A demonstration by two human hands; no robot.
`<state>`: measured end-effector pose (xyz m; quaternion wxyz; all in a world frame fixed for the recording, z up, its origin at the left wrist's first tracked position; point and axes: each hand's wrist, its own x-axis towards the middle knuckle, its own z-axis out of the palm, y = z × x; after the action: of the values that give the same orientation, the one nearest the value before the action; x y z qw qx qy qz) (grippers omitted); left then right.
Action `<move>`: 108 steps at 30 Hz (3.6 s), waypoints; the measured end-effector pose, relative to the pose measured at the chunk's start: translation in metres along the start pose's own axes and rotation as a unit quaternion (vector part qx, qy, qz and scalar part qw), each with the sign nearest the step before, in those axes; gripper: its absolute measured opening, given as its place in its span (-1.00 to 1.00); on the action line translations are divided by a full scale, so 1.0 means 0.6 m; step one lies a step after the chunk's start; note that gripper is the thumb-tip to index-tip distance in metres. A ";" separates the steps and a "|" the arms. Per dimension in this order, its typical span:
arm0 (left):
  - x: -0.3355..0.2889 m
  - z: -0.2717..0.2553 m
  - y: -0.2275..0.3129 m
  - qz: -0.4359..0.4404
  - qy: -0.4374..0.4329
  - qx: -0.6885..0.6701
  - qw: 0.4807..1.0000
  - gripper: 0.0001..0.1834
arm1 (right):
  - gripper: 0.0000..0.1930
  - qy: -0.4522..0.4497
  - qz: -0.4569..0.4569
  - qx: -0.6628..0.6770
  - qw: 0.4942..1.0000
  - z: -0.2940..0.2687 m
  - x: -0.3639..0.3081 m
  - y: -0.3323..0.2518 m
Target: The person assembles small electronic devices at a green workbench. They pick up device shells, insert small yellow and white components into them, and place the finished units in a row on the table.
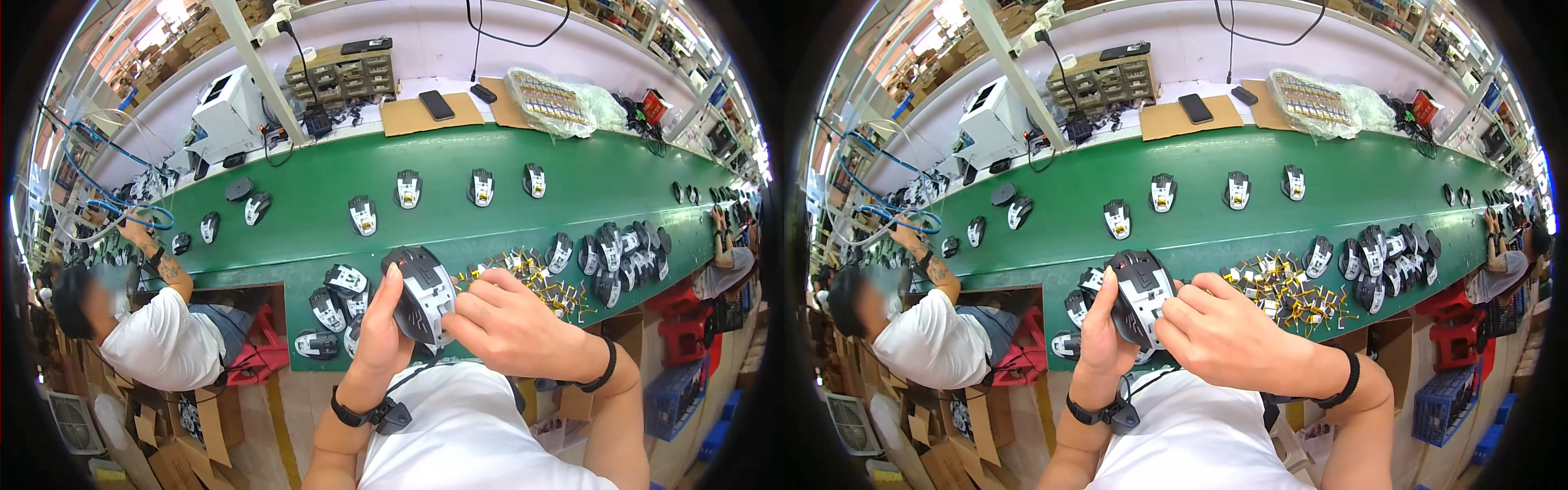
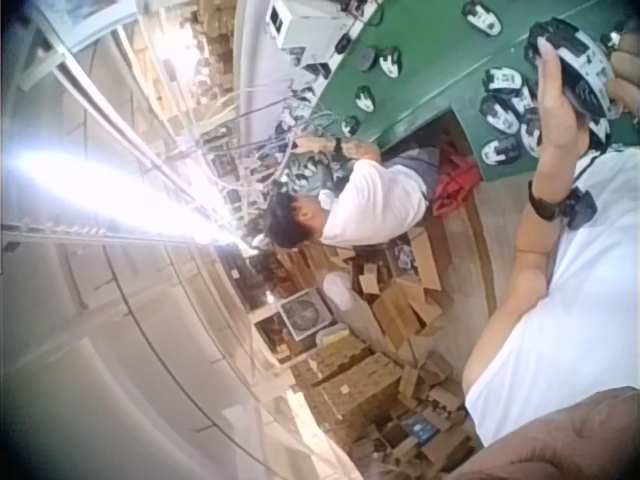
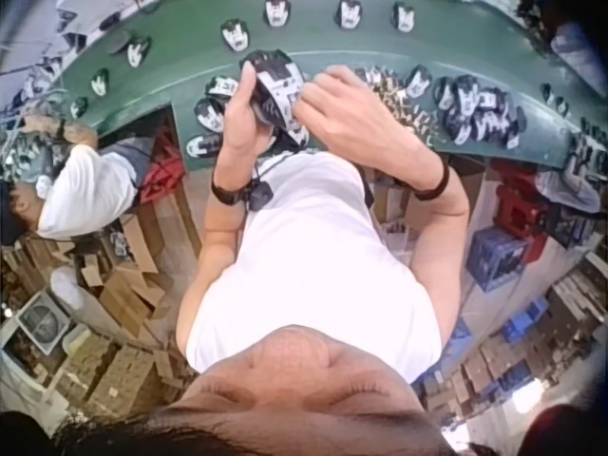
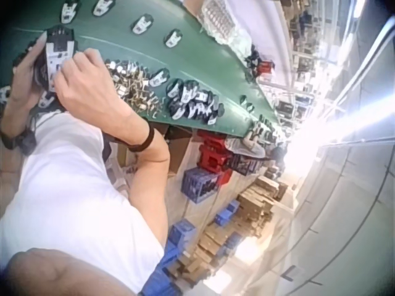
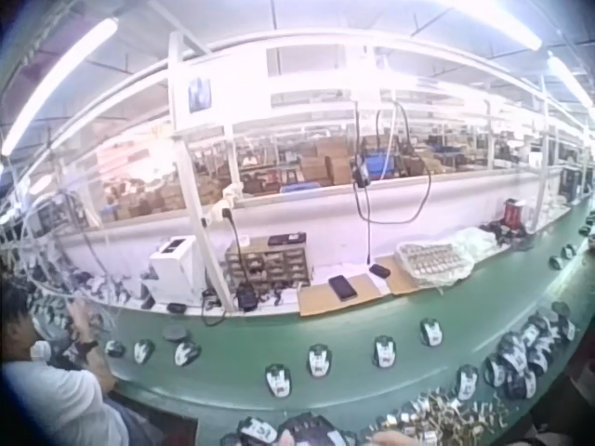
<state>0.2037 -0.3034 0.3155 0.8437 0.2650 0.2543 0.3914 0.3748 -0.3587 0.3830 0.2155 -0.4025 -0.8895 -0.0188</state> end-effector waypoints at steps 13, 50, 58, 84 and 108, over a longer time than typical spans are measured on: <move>-0.001 -0.002 0.006 0.001 0.019 -0.056 0.998 -0.43 | -0.84 0.074 0.108 0.100 0.986 0.039 -0.006 -0.006; 0.016 0.019 -0.019 -0.043 0.035 -0.063 0.996 -0.45 | -0.75 0.241 0.142 0.059 0.958 0.091 -0.053 -0.032; 0.010 0.030 -0.018 -0.020 0.061 -0.046 0.997 -0.52 | -0.78 0.190 0.146 0.070 0.968 0.086 -0.050 -0.044; 0.013 -0.019 0.008 -0.027 0.060 -0.078 0.995 -0.41 | -0.73 0.273 0.204 0.106 0.934 0.109 0.001 -0.043; 0.039 -0.038 0.012 0.004 0.034 0.001 0.999 -0.41 | -0.77 0.227 0.253 0.197 0.920 0.116 0.008 -0.012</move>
<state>0.1984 -0.2752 0.2984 0.8328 0.2532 0.2825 0.4032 0.3410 -0.3456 0.3231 0.4840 -0.5485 -0.6710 0.1210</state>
